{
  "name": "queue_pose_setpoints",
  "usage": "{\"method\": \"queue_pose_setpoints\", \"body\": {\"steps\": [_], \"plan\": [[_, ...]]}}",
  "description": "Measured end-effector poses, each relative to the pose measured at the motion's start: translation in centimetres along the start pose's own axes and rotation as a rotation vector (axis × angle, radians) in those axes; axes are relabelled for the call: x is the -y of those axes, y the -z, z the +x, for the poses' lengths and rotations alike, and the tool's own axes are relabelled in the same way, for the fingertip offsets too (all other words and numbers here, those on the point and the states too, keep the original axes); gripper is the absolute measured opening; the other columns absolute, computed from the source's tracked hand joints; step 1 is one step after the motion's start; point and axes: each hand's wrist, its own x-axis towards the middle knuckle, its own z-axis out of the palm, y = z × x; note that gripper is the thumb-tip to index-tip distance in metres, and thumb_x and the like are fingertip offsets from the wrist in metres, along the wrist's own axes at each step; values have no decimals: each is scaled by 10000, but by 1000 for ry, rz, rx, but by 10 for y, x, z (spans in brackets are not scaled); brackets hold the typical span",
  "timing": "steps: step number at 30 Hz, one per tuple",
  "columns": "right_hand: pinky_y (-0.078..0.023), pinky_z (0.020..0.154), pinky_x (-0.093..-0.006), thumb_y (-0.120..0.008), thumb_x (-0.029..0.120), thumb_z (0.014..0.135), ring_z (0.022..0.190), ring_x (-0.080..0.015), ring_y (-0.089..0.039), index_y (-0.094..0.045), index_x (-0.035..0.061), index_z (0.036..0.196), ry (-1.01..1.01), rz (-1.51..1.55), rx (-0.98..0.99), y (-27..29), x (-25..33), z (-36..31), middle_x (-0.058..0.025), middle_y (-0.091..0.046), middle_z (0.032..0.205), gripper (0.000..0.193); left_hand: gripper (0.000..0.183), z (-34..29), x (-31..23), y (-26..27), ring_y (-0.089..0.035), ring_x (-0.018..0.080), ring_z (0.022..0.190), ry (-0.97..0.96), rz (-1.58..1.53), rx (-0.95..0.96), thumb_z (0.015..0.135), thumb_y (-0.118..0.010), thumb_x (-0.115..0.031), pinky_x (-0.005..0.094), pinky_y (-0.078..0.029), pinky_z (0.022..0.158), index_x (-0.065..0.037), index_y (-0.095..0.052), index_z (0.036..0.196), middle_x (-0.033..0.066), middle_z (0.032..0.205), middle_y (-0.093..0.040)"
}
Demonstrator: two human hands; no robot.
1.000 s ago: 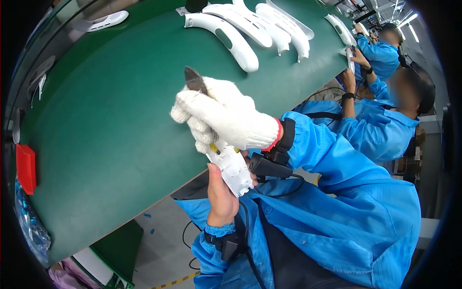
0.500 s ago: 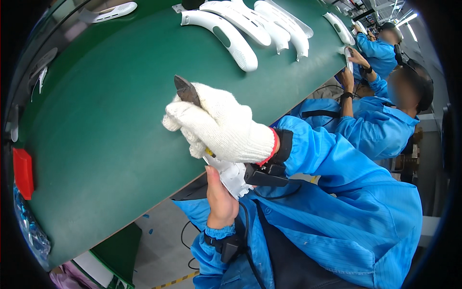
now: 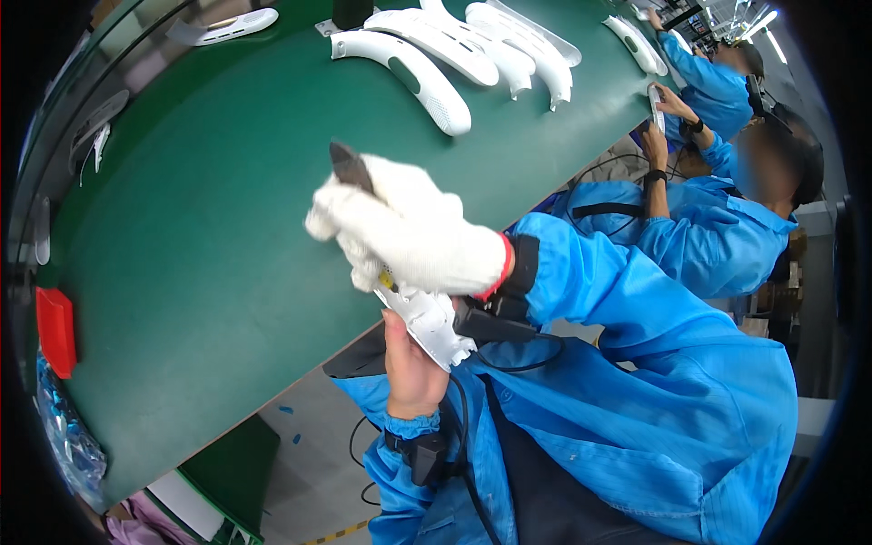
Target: Trim and assemble white curved plastic components at a factory workstation.
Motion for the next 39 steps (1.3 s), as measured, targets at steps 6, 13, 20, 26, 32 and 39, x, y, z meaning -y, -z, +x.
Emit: {"method": "queue_pose_setpoints", "body": {"steps": [6,13,20,26,32,39], "plan": [[-433,448,-267,-530,293,971,474,-101,-518,-567,-1,921,94,-59,-65,19,8,-4,-34,-537,606,300,576,7,8,-18,-551,237,1143,-62,78,9,1028,-314,-505,379,-438,989,-75,-378,1405,94,1256,-561],[-442,513,-252,-563,301,962,552,-80,-531,-598,-6,934,44,-48,-79,20,5,-5,-29,-569,658,310,606,5,8,-28,-548,223,1138,-53,144,-99,1017,-340,-525,374,-439,976,-68,-358,1415,87,1273,-546],[-444,520,-250,-560,293,961,554,-84,-529,-596,-8,937,57,-95,-128,16,7,-5,-30,-568,666,304,630,3,5,-29,-484,245,1254,-63,172,-74,1022,-334,-513,397,-385,1061,-60,-296,1457,104,1400,-460],[-454,535,-254,-548,274,965,562,-87,-535,-598,-7,941,87,-157,-151,13,5,-5,-36,-584,679,287,633,1,5,-28,-436,264,1314,-72,185,-94,1028,-324,-501,412,-351,1096,-61,-263,1479,110,1456,-410],[-504,624,-261,-561,213,955,662,-104,-619,-596,1,984,215,-303,-183,10,3,-20,-58,-655,762,217,633,0,6,-28,-419,270,1334,-88,190,-134,1028,-323,-502,410,-337,1106,-63,-270,1481,104,1478,-393],[-521,668,-287,-561,209,955,698,-143,-642,-582,-11,1004,494,-592,-184,4,-7,-26,-69,-654,775,227,622,-2,8,-30,-502,285,1250,-90,211,-224,1027,-353,-471,408,-391,1057,-22,-301,1454,134,1409,-463]]}}
